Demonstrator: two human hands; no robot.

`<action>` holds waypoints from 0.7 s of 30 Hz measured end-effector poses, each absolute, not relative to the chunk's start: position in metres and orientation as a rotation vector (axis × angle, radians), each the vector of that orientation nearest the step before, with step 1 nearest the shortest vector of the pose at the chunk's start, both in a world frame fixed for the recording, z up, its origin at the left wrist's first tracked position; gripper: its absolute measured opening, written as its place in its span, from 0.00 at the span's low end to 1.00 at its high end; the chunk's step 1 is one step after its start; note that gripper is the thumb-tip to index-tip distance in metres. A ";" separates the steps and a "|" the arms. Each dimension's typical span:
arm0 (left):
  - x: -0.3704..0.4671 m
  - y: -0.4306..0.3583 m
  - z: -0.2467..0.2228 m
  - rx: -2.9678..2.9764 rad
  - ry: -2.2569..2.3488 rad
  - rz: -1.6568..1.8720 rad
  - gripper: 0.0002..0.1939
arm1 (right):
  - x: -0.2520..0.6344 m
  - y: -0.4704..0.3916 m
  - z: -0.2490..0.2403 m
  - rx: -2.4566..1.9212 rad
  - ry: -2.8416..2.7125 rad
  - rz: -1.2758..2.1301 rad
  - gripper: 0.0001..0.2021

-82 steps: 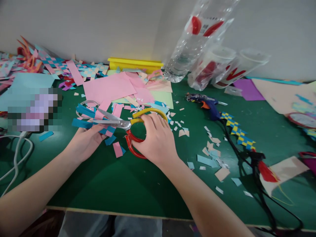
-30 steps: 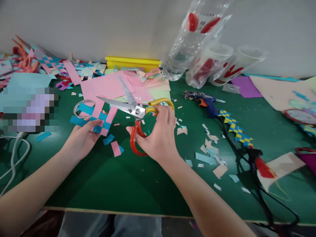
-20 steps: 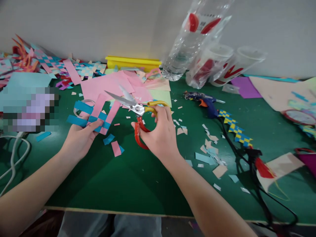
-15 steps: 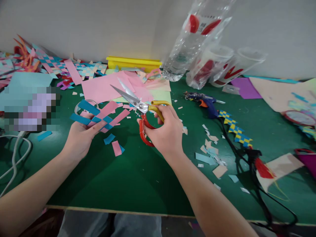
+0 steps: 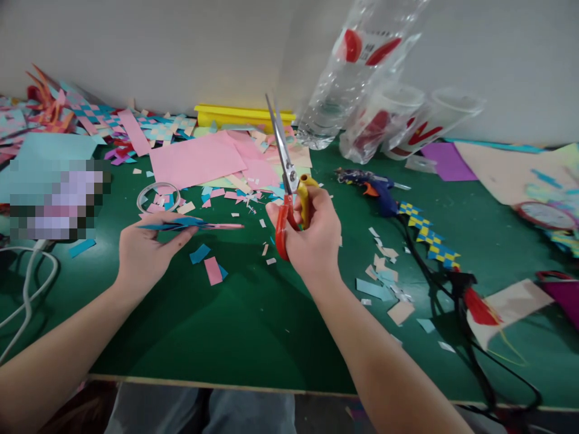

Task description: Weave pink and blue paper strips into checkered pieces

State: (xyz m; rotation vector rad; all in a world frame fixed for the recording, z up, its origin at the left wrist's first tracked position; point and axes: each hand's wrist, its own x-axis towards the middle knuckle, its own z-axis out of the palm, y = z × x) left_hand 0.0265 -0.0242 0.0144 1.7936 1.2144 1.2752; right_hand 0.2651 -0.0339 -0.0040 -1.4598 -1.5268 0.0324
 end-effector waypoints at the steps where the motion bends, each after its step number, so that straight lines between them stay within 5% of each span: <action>1: 0.026 -0.025 0.014 1.795 1.173 1.294 0.04 | 0.266 -0.034 -0.005 -1.457 -1.531 0.030 0.16; 21: 0.029 -0.021 0.013 1.906 1.013 1.270 0.10 | 0.278 -0.021 -0.020 -1.834 -1.701 -0.040 0.24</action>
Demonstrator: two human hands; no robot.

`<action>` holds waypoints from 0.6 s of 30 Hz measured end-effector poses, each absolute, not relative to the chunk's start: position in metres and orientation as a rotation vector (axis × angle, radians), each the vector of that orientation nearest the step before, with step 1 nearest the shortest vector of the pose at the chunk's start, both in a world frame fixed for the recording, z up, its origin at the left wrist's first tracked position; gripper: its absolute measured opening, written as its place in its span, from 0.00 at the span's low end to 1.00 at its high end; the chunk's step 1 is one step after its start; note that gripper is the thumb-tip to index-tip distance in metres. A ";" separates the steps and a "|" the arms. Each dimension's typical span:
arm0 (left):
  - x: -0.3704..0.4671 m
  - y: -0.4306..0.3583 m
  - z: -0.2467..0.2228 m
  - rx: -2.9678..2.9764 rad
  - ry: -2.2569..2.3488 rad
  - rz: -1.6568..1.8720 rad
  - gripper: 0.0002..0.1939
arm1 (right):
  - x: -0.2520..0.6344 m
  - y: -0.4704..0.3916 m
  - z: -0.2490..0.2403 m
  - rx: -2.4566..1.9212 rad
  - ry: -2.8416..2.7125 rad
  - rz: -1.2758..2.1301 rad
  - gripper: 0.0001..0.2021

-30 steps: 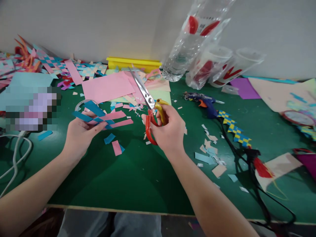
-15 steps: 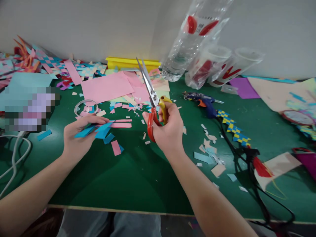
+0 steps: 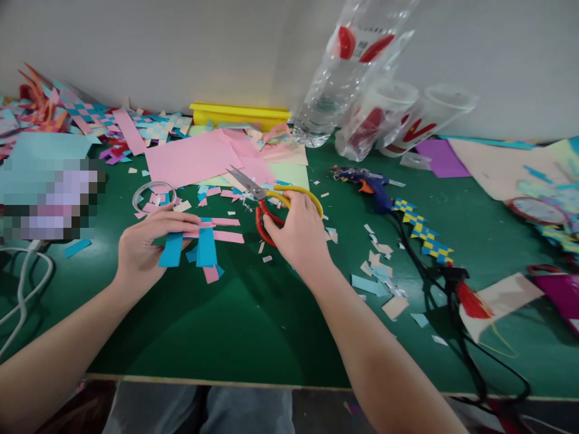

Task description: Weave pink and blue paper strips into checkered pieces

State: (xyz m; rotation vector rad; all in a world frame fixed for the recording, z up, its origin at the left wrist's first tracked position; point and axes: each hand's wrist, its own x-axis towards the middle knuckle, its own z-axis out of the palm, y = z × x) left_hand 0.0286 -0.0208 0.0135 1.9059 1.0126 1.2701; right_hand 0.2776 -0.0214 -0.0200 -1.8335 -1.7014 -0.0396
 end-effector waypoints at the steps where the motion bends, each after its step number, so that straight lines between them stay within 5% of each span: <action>1: 0.028 -0.021 0.013 1.934 1.010 1.259 0.11 | 0.279 -0.021 -0.021 -1.842 -1.707 -0.036 0.25; 8: 0.026 -0.021 0.016 1.949 1.000 1.224 0.11 | 0.272 -0.028 -0.006 -1.644 -1.865 -0.115 0.16; 18: 0.027 -0.020 0.013 2.119 0.943 1.171 0.12 | 0.233 -0.053 0.011 -1.025 -2.099 0.024 0.20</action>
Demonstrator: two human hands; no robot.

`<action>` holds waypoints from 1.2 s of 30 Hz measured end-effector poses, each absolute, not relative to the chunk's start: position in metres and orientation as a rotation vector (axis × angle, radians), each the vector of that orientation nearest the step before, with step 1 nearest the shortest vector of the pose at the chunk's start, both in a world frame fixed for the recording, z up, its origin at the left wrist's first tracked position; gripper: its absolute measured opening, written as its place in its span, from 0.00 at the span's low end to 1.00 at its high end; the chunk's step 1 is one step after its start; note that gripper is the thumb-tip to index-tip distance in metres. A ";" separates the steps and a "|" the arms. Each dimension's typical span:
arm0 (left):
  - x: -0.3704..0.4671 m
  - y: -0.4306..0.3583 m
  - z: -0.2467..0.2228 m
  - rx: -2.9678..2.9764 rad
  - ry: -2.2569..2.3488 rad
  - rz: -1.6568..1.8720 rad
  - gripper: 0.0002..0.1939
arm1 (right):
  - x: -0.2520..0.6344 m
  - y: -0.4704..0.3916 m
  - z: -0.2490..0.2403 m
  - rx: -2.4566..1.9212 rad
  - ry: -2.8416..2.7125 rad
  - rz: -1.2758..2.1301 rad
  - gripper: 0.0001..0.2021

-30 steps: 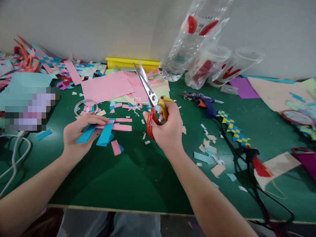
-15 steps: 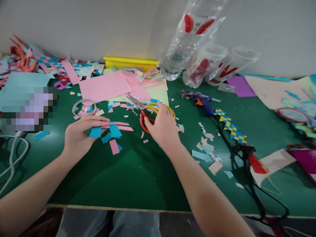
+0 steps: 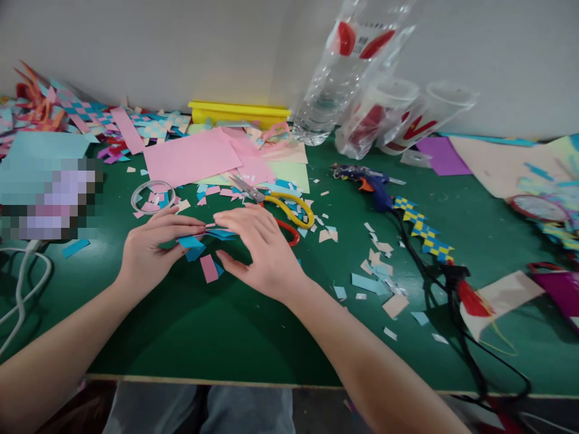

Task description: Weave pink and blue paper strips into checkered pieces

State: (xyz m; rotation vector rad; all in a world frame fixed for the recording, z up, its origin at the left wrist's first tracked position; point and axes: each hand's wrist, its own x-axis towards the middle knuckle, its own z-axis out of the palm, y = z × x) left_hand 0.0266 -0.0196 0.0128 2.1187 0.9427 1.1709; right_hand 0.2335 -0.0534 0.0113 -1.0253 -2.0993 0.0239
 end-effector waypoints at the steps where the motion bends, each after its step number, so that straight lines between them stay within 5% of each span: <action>1: 0.026 -0.020 0.012 2.156 0.914 1.152 0.12 | 0.233 -0.054 0.008 -1.019 -2.100 0.001 0.18; 9: 0.029 -0.021 0.013 2.098 0.972 1.112 0.18 | 0.244 -0.058 0.004 -1.041 -2.095 -0.266 0.11; 17: 0.029 -0.015 0.008 1.442 1.048 1.123 0.30 | 0.238 -0.066 0.023 -0.827 -2.135 -0.626 0.08; 23: 0.033 -0.019 0.013 0.924 0.979 0.829 0.10 | 0.236 -0.067 0.021 -0.793 -2.129 -0.711 0.05; 29: 0.034 -0.021 0.019 0.787 0.860 0.731 0.20 | 0.238 -0.065 0.022 -0.777 -2.148 -0.784 0.06; 36: 0.030 -0.024 0.013 0.962 0.909 0.662 0.12 | 0.237 -0.062 0.017 -0.808 -2.119 -0.646 0.08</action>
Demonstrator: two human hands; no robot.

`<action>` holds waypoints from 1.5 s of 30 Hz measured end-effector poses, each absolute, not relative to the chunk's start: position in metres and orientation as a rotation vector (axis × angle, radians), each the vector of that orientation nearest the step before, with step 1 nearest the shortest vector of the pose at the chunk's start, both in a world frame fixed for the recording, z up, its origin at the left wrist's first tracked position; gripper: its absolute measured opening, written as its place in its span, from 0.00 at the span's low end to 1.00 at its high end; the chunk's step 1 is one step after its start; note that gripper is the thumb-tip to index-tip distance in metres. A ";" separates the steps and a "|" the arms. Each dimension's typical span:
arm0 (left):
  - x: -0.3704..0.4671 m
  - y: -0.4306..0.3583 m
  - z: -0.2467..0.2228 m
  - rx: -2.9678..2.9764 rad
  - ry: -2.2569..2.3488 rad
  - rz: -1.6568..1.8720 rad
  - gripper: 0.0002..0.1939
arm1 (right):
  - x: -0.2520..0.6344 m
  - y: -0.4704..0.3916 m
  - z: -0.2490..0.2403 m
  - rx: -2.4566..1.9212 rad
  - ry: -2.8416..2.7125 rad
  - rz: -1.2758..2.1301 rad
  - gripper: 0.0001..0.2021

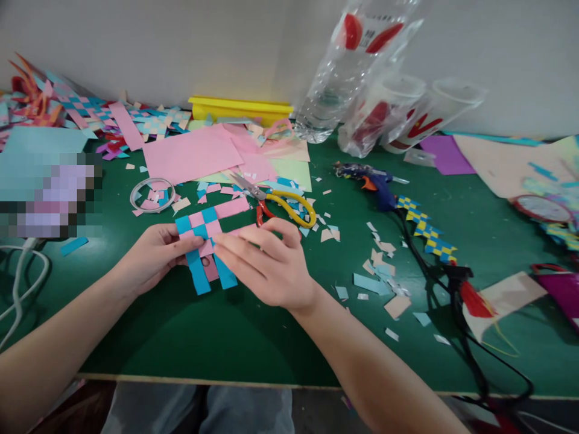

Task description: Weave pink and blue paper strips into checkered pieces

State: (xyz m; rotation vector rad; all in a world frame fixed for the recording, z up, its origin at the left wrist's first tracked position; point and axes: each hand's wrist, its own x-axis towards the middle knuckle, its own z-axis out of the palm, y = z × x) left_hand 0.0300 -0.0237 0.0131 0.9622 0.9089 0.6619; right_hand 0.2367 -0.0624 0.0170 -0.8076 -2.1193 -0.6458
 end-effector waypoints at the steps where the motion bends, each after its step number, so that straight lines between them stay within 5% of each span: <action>1: 0.029 -0.023 0.012 0.963 0.915 0.687 0.11 | 0.236 -0.061 0.015 -0.872 -2.055 -0.585 0.12; 5: 0.028 -0.022 0.011 0.971 0.929 0.756 0.10 | 0.238 -0.052 0.011 -1.164 -1.722 -0.125 0.21; 10: 0.028 -0.022 0.010 1.046 0.976 0.782 0.11 | 0.241 -0.046 0.012 -1.191 -1.250 1.066 0.15; 13: 0.029 -0.022 0.009 1.125 0.994 0.780 0.12 | 0.237 -0.048 0.014 -1.215 -1.135 1.445 0.15; 45: 0.033 -0.026 0.014 1.206 1.060 0.676 0.11 | 0.220 -0.058 0.013 -1.253 -1.254 1.382 0.09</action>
